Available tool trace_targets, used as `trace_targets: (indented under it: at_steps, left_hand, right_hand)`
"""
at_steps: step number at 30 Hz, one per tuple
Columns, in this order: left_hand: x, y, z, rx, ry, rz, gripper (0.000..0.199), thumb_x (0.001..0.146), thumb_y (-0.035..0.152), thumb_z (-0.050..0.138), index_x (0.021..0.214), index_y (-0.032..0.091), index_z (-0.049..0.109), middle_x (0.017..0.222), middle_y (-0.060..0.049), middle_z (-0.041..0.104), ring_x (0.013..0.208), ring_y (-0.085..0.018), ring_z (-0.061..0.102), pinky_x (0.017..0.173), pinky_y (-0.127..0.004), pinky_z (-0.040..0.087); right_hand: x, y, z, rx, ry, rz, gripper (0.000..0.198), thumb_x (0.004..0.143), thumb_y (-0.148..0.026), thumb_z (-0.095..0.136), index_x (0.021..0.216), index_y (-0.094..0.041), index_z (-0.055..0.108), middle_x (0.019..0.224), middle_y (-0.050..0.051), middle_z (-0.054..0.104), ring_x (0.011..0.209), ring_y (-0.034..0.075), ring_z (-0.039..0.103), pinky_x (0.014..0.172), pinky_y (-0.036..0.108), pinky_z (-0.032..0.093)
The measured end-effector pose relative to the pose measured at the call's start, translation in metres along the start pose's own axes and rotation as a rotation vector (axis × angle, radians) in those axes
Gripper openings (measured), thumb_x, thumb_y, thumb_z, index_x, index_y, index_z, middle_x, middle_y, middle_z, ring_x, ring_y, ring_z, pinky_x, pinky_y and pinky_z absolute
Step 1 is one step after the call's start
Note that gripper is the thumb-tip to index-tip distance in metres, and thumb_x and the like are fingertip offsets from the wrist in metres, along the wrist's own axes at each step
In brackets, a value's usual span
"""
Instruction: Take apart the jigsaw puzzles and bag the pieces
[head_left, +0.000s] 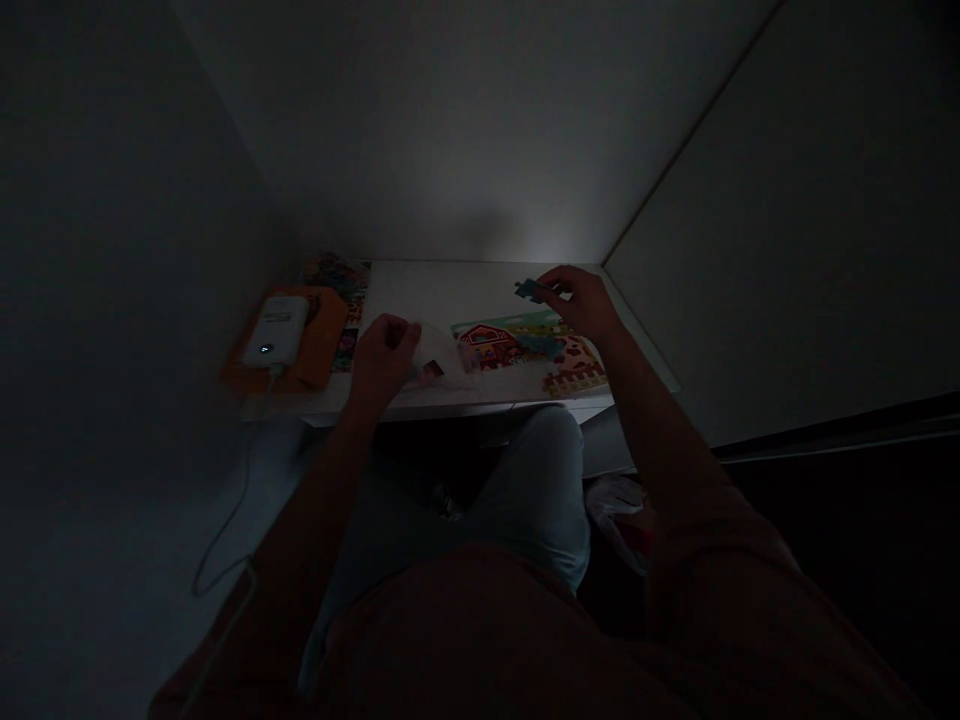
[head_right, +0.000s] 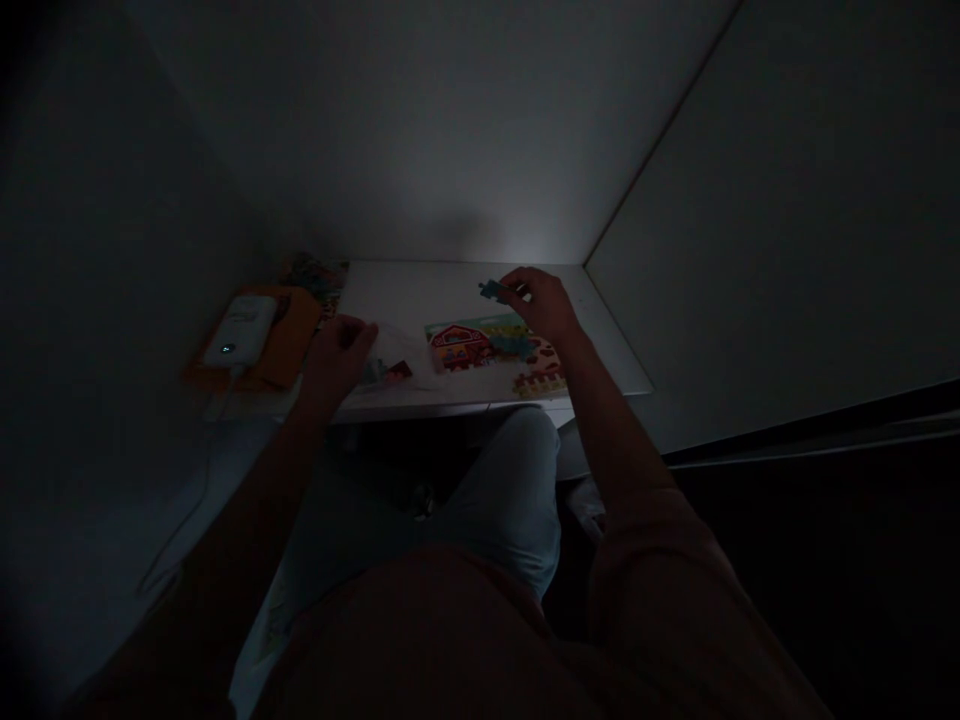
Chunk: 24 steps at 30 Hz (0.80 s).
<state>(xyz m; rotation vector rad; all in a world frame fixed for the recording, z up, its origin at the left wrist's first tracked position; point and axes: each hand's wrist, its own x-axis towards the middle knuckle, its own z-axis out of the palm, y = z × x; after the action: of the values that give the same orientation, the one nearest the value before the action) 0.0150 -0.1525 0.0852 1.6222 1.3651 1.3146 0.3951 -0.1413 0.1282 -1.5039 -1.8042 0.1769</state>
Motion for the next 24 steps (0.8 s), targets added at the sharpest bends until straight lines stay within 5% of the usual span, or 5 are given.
trace_targets:
  at_steps: [6,12,17,21,24]
  left_hand:
    - [0.005,0.006,0.009,-0.031,-0.040,-0.027,0.024,0.101,0.039,0.078,0.087,0.026,0.064,0.079,0.001,0.070,0.078,-0.019,0.066,0.078,-0.034,0.050]
    - [0.003,0.007,0.012,-0.073,-0.013,-0.020,0.027,0.101,0.044,0.078,0.087,0.027,0.063,0.079,0.001,0.069,0.077,-0.019,0.067,0.077,-0.035,0.051]
    - [0.005,-0.001,0.007,-0.126,0.001,-0.026,0.039,0.097,0.061,0.079,0.087,0.029,0.060,0.080,-0.001,0.071,0.078,-0.022,0.068,0.076,-0.036,0.053]
    - [0.008,-0.008,0.004,-0.163,0.019,-0.057,0.045,0.092,0.069,0.079,0.086,0.030,0.059,0.080,-0.002,0.071,0.078,-0.023,0.069,0.075,-0.038,0.054]
    - [0.009,-0.010,0.004,-0.159,0.016,-0.047,0.045,0.090,0.071,0.079,0.088,0.030,0.060,0.081,-0.002,0.072,0.079,-0.023,0.069,0.077,-0.039,0.054]
  right_hand:
    - [-0.008,-0.050,0.007,0.215,-0.066,-0.010,0.063,0.096,-0.085,0.078,0.110,-0.024,0.082,0.106,0.009,0.089,0.091,0.023,0.082,0.086,0.039,0.068]
    - [-0.023,-0.091,0.042,0.296,-0.363,-0.037,0.048,0.099,-0.066,0.085,0.125,-0.026,0.084,0.120,0.008,0.088,0.091,0.022,0.083,0.080,0.034,0.068]
    - [-0.015,-0.025,0.035,-0.026,-0.163,0.056,0.037,0.105,-0.045,0.075,0.133,-0.022,0.083,0.124,0.012,0.086,0.097,0.025,0.081,0.095,0.043,0.068]
    - [-0.036,0.046,0.028,-0.441,-0.365,0.365,0.054,0.097,-0.052,0.086,0.132,-0.011,0.082,0.138,0.026,0.079,0.122,0.038,0.078,0.111,0.050,0.063]
    - [-0.059,0.071,0.035,-0.588,-0.374,0.444,0.076,0.092,-0.062,0.090,0.143,-0.007,0.076,0.157,0.033,0.067,0.147,0.048,0.065,0.121,0.057,0.057]
